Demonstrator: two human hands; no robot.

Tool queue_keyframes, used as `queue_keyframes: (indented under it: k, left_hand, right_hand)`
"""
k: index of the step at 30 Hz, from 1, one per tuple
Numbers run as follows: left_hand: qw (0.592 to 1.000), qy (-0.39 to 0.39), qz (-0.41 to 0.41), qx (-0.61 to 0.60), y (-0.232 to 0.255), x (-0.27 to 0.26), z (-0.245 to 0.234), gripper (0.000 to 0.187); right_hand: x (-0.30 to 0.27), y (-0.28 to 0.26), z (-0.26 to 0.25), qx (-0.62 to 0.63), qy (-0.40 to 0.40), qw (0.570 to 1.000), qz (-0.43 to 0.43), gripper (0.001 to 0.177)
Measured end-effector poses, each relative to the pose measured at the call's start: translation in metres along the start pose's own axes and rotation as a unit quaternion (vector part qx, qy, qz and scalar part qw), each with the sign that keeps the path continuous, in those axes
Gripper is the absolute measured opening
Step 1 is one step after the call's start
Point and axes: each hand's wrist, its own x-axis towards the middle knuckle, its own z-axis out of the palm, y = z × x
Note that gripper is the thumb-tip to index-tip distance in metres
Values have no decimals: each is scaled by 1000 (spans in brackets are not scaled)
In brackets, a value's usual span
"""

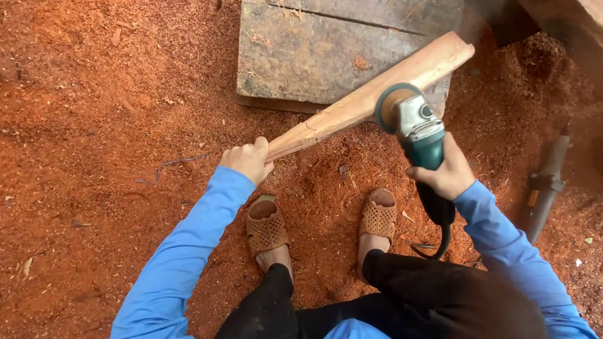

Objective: Sanding a piece of wood using an angle grinder with a sanding disc.

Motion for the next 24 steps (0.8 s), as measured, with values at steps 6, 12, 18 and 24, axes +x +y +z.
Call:
queue_keyframes:
  k: [6, 12, 18, 24]
  left_hand:
    - [999, 40, -2, 9, -4, -2, -1, 34]
    - [996, -63, -43, -46, 2, 3, -26, 28]
    - [987, -130, -52, -81, 18, -12, -39, 36]
    - [985, -133, -36, -102, 29, -21, -38, 43]
  right_hand:
    - [-3, 11, -1, 101, 72, 992, -35, 67]
    - [-9, 27, 20, 41, -2, 997, -68, 80]
    - [-33, -24, 56, -52, -89, 995, -15, 92]
    - [-45, -71, 42, -17, -50, 998, 29, 83]
